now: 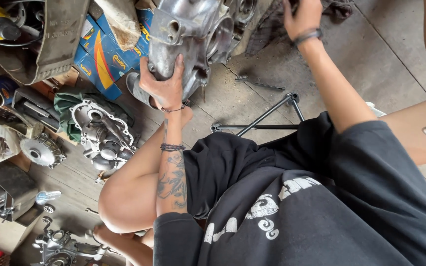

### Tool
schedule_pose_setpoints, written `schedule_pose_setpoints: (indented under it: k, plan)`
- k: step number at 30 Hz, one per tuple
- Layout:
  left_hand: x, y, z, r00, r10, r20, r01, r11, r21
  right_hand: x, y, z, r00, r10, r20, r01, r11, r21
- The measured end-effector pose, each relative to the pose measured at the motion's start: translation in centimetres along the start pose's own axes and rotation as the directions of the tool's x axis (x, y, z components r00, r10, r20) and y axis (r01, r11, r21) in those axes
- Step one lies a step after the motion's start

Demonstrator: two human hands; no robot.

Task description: Cleaning and scraping debris from a motorcycle engine casing using a small hand tool.

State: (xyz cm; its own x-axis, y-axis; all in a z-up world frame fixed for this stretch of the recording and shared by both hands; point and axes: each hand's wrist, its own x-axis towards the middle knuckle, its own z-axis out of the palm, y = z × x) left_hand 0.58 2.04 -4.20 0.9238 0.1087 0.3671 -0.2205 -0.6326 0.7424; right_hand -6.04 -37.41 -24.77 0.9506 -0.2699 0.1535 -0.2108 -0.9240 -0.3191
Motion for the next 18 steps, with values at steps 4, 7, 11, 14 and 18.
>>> schedule_pose_setpoints:
  k: [4,7,11,14,18]
  plan:
    - [0.3,0.4,0.1,0.999,-0.038,0.011,0.038,0.999,-0.009,-7.5,-2.2,-4.3,0.907,-0.4,0.135,0.395,0.917,0.062]
    - [0.4,0.5,0.0,1.0,-0.03,0.002,0.03,0.999,-0.018,-11.4,-1.4,-2.3,0.753,-0.499,0.428,0.535,0.844,0.043]
    - [0.3,0.9,0.5,0.999,-0.037,-0.037,0.037,0.999,-0.003,-13.4,-2.1,0.4,0.777,-0.251,0.577,0.351,0.934,-0.067]
    - [0.7,1.5,-0.5,0.997,-0.068,0.026,0.069,0.997,-0.029,-14.0,-8.1,-0.8,0.618,-0.378,0.69,0.454,0.887,0.08]
    - [0.3,1.3,0.1,0.998,-0.056,0.021,0.057,0.998,-0.024,-16.5,-6.4,7.7,0.538,-0.364,0.76,0.577,0.817,-0.018]
